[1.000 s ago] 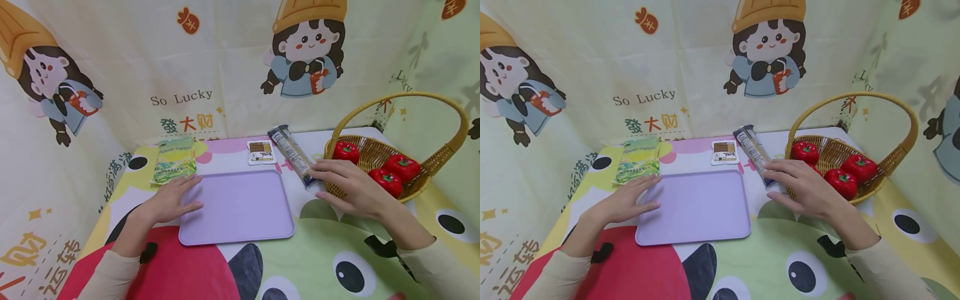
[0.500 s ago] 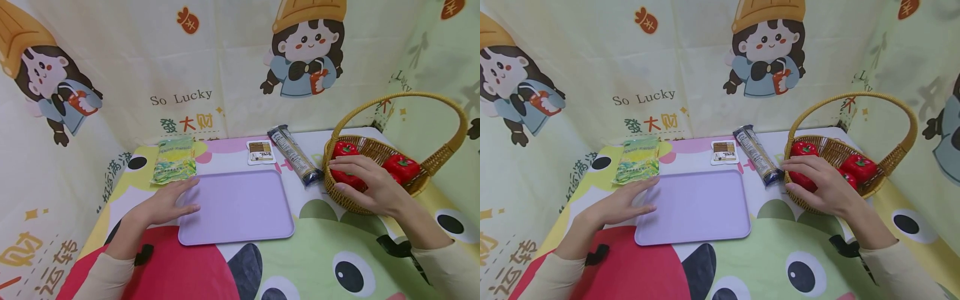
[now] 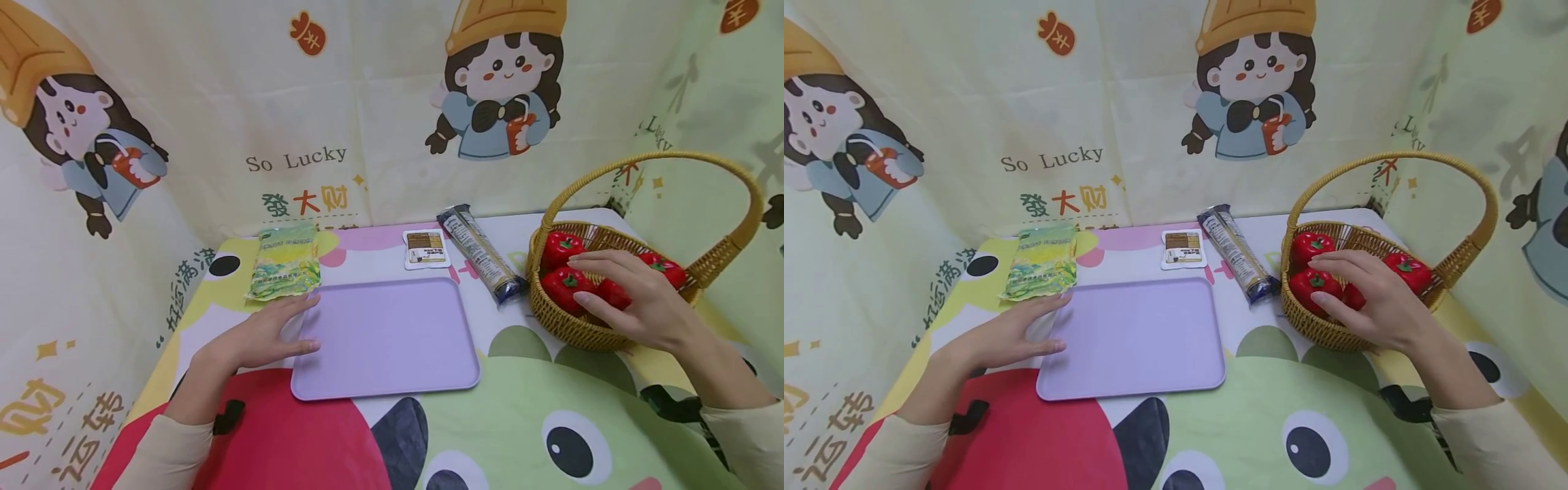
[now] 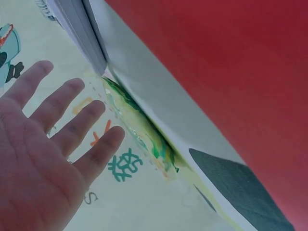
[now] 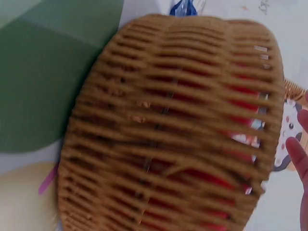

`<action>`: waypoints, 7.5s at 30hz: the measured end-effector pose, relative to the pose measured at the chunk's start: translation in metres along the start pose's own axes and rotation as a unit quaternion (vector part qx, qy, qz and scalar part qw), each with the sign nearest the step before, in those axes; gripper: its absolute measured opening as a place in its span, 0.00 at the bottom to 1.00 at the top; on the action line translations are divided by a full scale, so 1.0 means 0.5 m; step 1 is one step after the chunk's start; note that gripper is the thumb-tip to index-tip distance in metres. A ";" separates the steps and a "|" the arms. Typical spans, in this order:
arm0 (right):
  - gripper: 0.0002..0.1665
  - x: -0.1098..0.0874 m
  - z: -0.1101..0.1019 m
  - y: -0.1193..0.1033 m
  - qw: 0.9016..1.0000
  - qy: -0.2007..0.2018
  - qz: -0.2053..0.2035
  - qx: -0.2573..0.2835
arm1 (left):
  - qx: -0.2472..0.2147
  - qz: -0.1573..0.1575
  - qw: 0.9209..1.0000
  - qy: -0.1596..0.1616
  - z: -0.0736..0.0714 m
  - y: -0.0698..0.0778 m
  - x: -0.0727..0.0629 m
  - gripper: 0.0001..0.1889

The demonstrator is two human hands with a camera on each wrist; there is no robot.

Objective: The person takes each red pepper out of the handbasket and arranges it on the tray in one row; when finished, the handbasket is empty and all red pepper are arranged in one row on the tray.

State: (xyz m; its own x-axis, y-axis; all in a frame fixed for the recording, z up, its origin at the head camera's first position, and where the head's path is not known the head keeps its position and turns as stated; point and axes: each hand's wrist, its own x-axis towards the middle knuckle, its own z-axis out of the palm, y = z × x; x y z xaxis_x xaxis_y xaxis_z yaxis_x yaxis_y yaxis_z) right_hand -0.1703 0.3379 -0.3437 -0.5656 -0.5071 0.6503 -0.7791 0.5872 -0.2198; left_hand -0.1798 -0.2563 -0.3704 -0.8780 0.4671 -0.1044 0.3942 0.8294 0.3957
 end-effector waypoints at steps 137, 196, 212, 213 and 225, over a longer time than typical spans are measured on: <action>0.42 -0.063 -0.066 0.026 0.981 0.026 0.185 -0.042 | -0.030 -0.028 0.994 -0.099 0.009 -0.036 -0.001 0.65; 0.44 0.087 0.029 -0.017 0.994 0.031 0.028 0.101 | -0.025 -0.035 0.994 -0.098 0.007 -0.037 -0.005 0.64; 0.54 0.139 0.059 -0.038 0.998 0.004 0.013 0.063 | -0.030 -0.038 0.994 -0.099 0.006 -0.036 -0.005 0.64; 0.54 0.145 0.059 -0.040 0.998 0.004 0.010 0.059 | -0.029 -0.039 0.994 -0.099 0.006 -0.035 -0.005 0.64; 0.54 0.192 0.079 -0.060 0.998 -0.025 0.002 0.056 | -0.022 -0.044 0.994 -0.100 0.002 -0.031 -0.005 0.64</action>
State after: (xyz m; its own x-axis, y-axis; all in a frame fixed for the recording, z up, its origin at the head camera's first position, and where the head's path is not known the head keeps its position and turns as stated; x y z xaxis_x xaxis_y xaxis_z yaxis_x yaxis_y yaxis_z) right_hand -0.2119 0.2465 -0.3031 -0.5793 -0.5375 0.6128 -0.8006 0.5164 -0.3039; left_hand -0.1835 -0.2697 -0.3773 -0.8356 0.4486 -0.3172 0.3022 0.8574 0.4166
